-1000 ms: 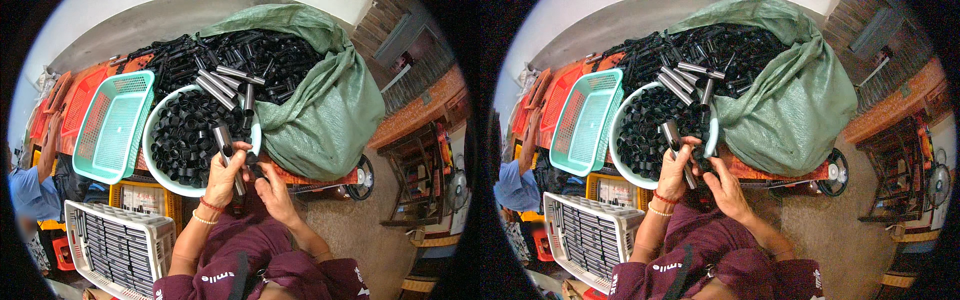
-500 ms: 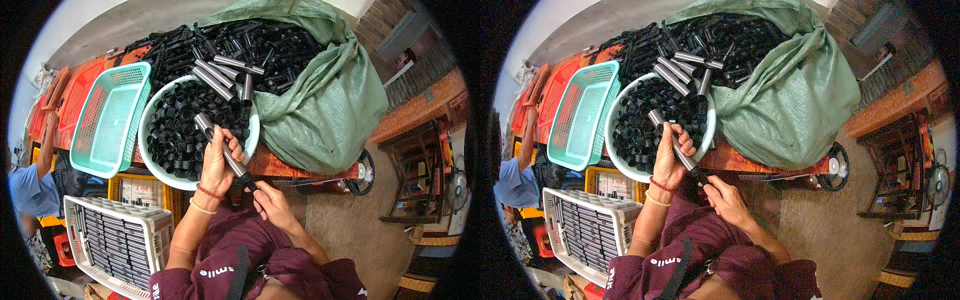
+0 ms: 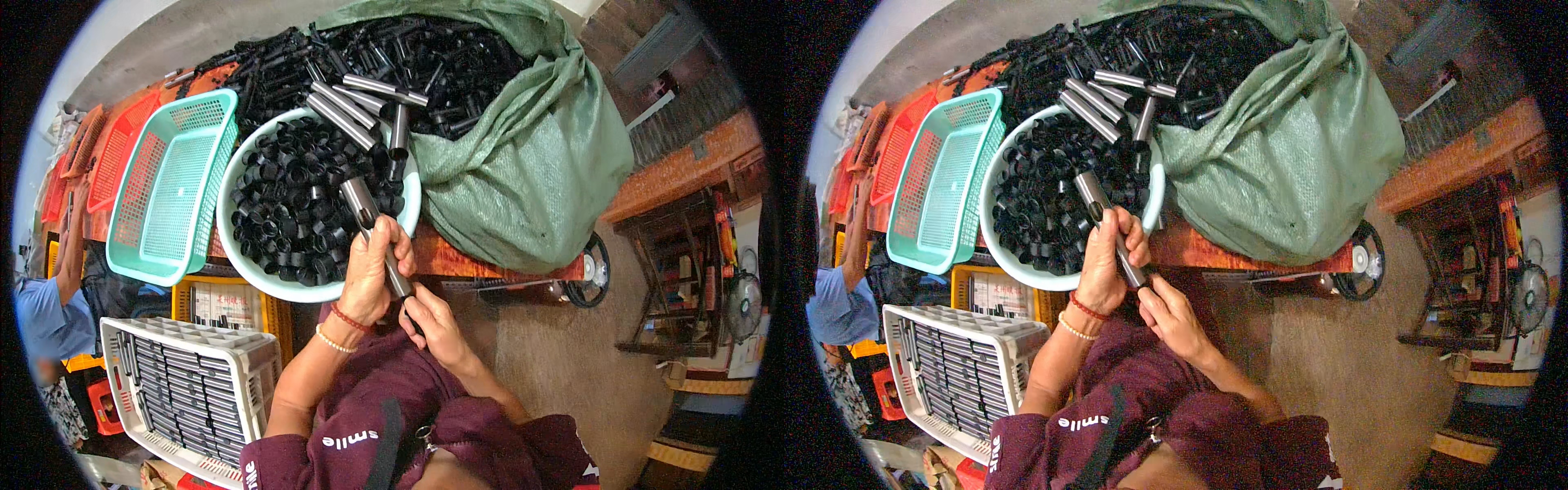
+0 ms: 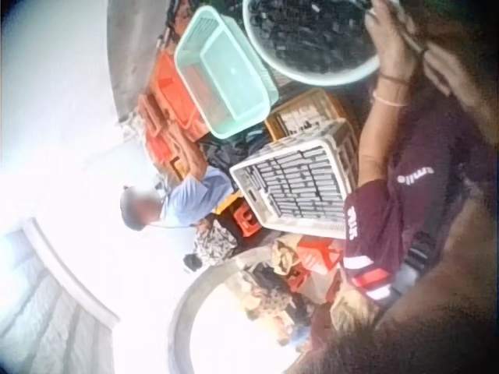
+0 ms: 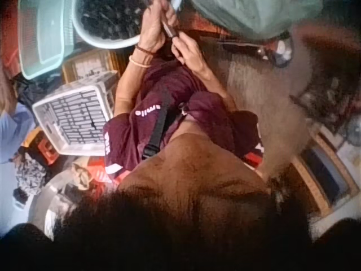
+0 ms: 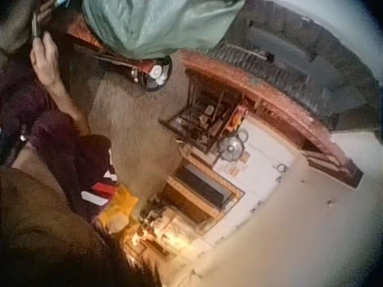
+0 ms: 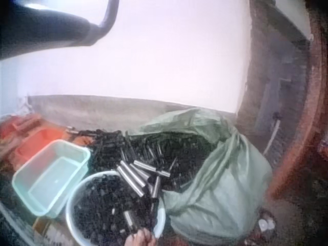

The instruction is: The person repeatedly picks up metal rods and black plastic caps, fits the caps onto the rods, and places the assembled units into a green basket. The person works at a table with multiple baskets and a large sack of parts, while another person works nearby.

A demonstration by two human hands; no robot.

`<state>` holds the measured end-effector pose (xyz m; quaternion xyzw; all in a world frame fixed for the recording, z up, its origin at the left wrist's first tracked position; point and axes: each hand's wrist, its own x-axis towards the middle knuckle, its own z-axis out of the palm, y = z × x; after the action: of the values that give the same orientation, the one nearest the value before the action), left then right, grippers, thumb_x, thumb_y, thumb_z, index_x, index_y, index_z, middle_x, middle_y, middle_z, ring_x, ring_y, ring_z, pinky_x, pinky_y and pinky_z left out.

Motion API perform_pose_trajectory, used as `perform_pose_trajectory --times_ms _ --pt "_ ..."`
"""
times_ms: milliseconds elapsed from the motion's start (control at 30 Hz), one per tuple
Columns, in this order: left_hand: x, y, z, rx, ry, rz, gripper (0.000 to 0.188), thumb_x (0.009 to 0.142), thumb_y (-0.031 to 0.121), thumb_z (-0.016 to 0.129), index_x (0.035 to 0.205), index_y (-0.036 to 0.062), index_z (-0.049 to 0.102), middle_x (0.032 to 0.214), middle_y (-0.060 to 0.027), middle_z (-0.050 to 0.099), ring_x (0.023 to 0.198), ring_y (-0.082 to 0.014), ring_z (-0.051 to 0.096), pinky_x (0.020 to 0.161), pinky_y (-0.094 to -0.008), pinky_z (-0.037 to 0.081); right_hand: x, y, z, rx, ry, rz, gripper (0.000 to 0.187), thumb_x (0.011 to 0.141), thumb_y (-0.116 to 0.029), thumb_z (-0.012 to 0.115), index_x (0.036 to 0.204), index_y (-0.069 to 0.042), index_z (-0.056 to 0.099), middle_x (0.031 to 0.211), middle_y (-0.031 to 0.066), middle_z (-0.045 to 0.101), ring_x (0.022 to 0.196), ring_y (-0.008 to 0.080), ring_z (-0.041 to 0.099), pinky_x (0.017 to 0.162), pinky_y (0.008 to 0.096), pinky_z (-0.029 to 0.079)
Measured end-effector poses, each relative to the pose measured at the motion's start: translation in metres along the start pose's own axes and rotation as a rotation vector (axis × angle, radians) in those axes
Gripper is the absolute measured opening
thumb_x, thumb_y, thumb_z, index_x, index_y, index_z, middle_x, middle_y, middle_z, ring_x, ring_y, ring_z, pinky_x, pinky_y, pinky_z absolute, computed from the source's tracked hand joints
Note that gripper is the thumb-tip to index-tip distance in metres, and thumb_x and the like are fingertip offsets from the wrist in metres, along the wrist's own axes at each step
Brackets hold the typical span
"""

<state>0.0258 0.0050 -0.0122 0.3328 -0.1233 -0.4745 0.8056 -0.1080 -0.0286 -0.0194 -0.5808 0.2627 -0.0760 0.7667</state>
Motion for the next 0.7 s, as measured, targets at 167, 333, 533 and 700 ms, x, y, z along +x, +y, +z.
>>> perform_pose_trajectory --times_ms 167,333,533,700 --pt "0.0 0.001 0.001 -0.013 -0.022 -0.019 0.037 0.091 0.045 0.046 0.076 0.0125 0.037 0.065 0.0004 0.037 0.053 -0.0094 0.039 0.049 -0.022 0.033 0.002 -0.003 -0.007 0.055 -0.085 0.022 0.026 0.093 -0.032 0.036 0.087 -0.008 0.046 0.061 -0.0029 0.041 0.048 0.0052 0.035 0.042 0.0189 0.029" --pt "0.0 -0.003 0.004 0.043 0.015 0.02 0.035 0.091 0.042 0.048 0.075 0.0125 0.038 0.064 0.0003 0.037 0.052 -0.0093 0.039 0.048 -0.0223 0.034 0.003 0.0 -0.002 -0.031 0.066 0.033 0.029 0.09 -0.03 0.038 0.075 -0.007 0.047 0.056 -0.0015 0.042 0.047 0.0067 0.037 0.043 0.0207 0.029" --pt "0.0 -0.01 0.007 0.086 0.117 0.063 0.033 0.09 0.038 0.052 0.073 0.012 0.04 0.061 0.0005 0.038 0.051 -0.0094 0.04 0.046 -0.0225 0.034 0.007 0.008 0.0 -0.069 0.197 -0.03 0.029 0.086 -0.025 0.042 0.066 -0.005 0.045 0.053 -0.0009 0.04 0.047 0.0097 0.038 0.045 0.0257 0.031" --pt "0.001 -0.014 0.012 0.064 0.174 0.079 0.032 0.089 0.036 0.054 0.073 0.0118 0.041 0.061 0.0003 0.039 0.05 -0.0098 0.04 0.045 -0.0226 0.034 0.007 0.013 -0.003 -0.11 0.248 -0.051 0.028 0.085 -0.023 0.043 0.064 -0.004 0.044 0.053 -0.0007 0.039 0.049 0.0092 0.038 0.045 0.027 0.031"
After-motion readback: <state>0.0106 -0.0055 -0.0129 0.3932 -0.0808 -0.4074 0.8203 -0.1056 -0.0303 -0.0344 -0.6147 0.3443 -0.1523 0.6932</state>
